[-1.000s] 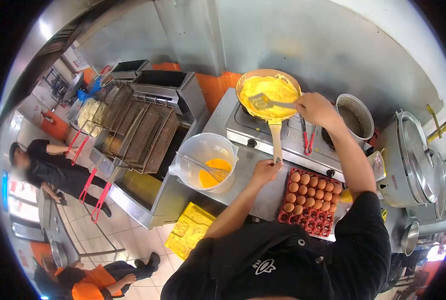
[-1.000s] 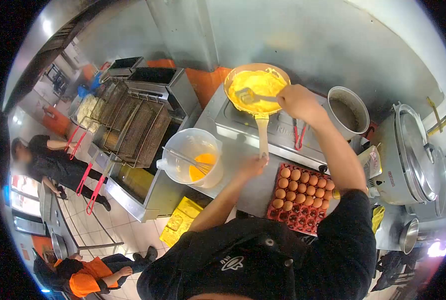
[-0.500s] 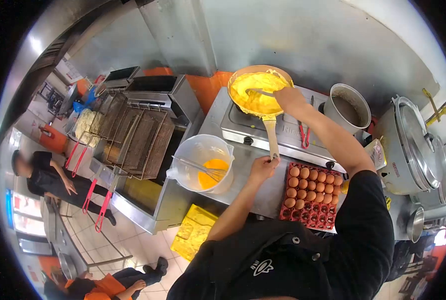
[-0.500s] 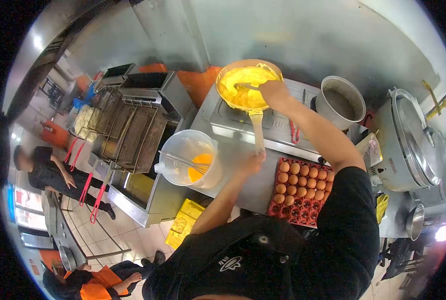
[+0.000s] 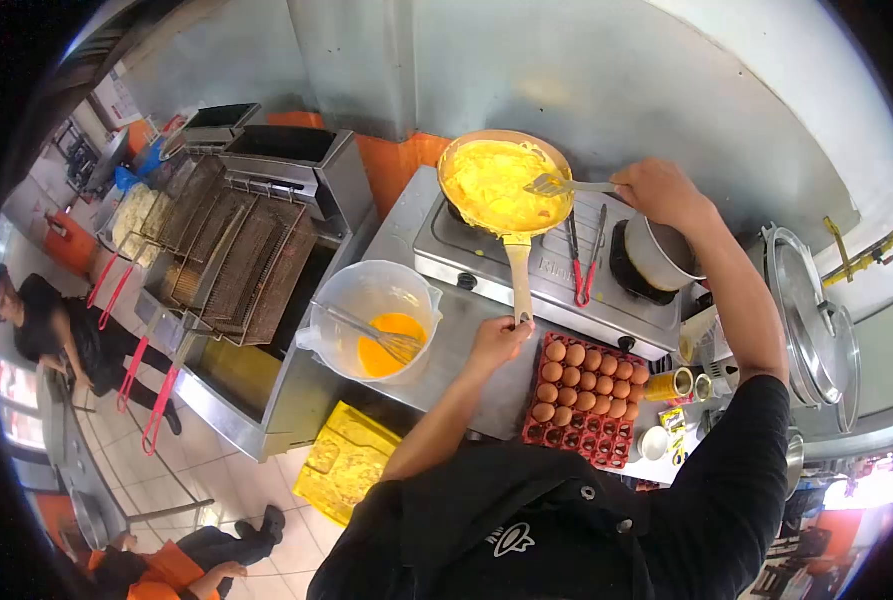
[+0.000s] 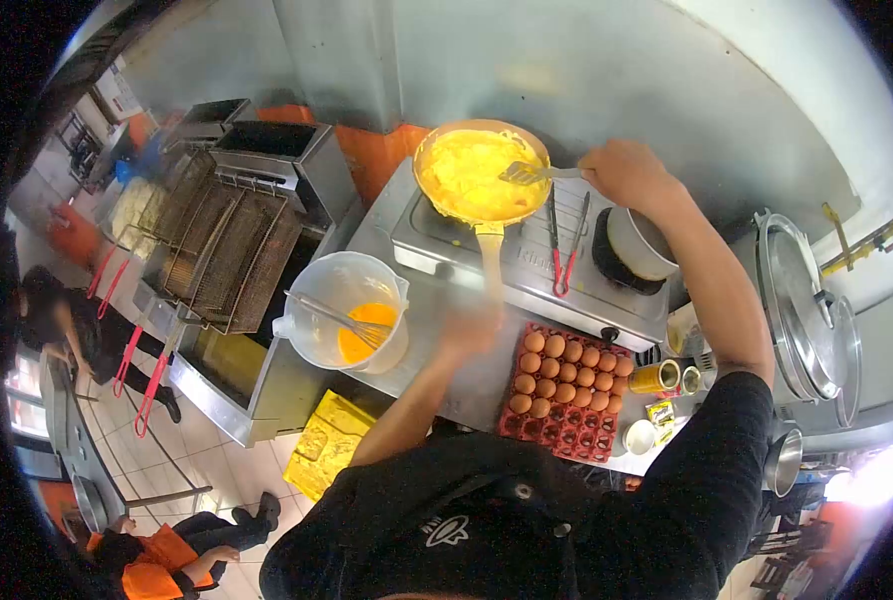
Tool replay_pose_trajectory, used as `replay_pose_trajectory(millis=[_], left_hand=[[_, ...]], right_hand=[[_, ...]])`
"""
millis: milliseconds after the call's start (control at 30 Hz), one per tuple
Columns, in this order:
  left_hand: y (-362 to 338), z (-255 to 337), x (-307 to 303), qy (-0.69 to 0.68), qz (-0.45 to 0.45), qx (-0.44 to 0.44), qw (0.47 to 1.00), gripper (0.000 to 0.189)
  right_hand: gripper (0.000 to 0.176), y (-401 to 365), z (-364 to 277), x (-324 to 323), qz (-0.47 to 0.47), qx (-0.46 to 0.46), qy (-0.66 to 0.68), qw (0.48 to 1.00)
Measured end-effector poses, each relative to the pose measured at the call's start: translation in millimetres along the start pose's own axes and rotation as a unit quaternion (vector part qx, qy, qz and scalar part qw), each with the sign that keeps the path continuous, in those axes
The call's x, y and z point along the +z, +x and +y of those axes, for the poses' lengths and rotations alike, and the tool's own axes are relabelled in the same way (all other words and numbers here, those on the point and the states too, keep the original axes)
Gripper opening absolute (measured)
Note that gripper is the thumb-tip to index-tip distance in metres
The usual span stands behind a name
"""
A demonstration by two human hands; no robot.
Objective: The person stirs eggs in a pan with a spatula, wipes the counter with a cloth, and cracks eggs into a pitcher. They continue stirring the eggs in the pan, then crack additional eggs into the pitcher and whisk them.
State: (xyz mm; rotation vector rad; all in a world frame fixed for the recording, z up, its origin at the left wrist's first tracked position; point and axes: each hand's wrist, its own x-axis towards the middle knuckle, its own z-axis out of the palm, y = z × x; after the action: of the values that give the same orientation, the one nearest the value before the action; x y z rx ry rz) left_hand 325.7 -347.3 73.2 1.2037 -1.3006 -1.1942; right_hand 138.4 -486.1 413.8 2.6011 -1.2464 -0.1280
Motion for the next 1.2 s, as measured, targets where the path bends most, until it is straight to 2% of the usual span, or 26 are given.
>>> replay_pose_trajectory(millis=[67,167,233,367,433,467,533,600,667,800,833,867,900,1000,1100,1167,1200], left_hand=[[0.4,-1.3,-0.3,-0.032,-0.008,-0.008,0.999,0.031],[-1.5,16.3,-3.0,-0.013,0.007,-0.048,0.999,0.031],[-4.5,17.9,-3.4,-0.014,0.007,-0.044,0.999,0.031],[-2.4,11.7,-2.9,-0.036,-0.015,-0.066,0.997,0.029],[-5.9,22.2,-3.3,-0.057,-0.006,-0.088,0.994,0.028],[-9.5,31.6,-3.9,-0.078,0.003,-0.11,0.991,0.028],[-13.8,44.3,-6.0,-0.105,0.003,-0.124,0.987,0.027],[-13.1,42.4,-5.3,-0.132,0.006,-0.136,0.982,0.026],[-11.4,31.0,-5.6,-0.043,-0.006,-0.067,0.997,0.026],[-13.0,32.3,-7.4,-0.079,-0.015,-0.075,0.994,0.026],[-15.2,56.2,-10.3,-0.063,-0.007,-0.111,0.992,0.026],[-16.0,69.6,-12.1,-0.046,0.001,-0.147,0.988,0.027],[-14.8,62.6,-11.8,-0.045,0.002,-0.147,0.988,0.027],[-10.5,33.7,-7.4,0.023,-0.022,-0.12,0.992,0.027],[-9.8,35.6,-7.4,0.037,0.017,-0.085,0.996,0.027],[-14.9,60.6,-13.8,-0.066,-0.009,-0.185,0.98,0.027],[-15.2,64.3,-14.2,-0.065,-0.009,-0.186,0.98,0.027]], right_hand=[[0.021,5.6,6.1,17.0,-0.014,0.011,-0.024,1.0],[0.023,19.3,41.4,54.7,0.002,-0.037,0.022,0.999],[0.024,29.2,56.4,67.2,-0.029,-0.073,0.147,0.986],[0.029,37.1,70.8,72.8,-0.055,-0.07,0.221,0.971],[0.037,43.2,76.7,72.7,-0.173,0.013,0.3,0.938],[0.037,45.6,81.6,77.4,-0.175,0.014,0.301,0.937],[0.034,47.3,89.4,83.7,-0.235,0.079,0.384,0.889],[0.034,45.9,93.4,87.2,-0.239,0.079,0.404,0.88],[0.034,44.4,93.3,91.6,-0.241,0.077,0.425,0.869],[0.031,41.7,102.3,100.1,-0.23,0.096,0.472,0.845],[0.029,41.0,105.7,100.9,-0.24,0.097,0.492,0.831],[0.029,41.4,108.6,102.3,-0.24,0.096,0.492,0.831],[0.028,41.8,111.3,103.9,-0.231,0.092,0.489,0.836],[0.027,46.0,103.4,102.3,-0.219,0.084,0.473,0.849],[0.026,55.1,96.9,100.9,-0.214,0.068,0.451,0.864],[0.025,57.0,92.8,101.9,-0.21,0.06,0.442,0.87],[0.025,54.2,90.1,102.5,-0.166,0.042,0.448,0.878]])
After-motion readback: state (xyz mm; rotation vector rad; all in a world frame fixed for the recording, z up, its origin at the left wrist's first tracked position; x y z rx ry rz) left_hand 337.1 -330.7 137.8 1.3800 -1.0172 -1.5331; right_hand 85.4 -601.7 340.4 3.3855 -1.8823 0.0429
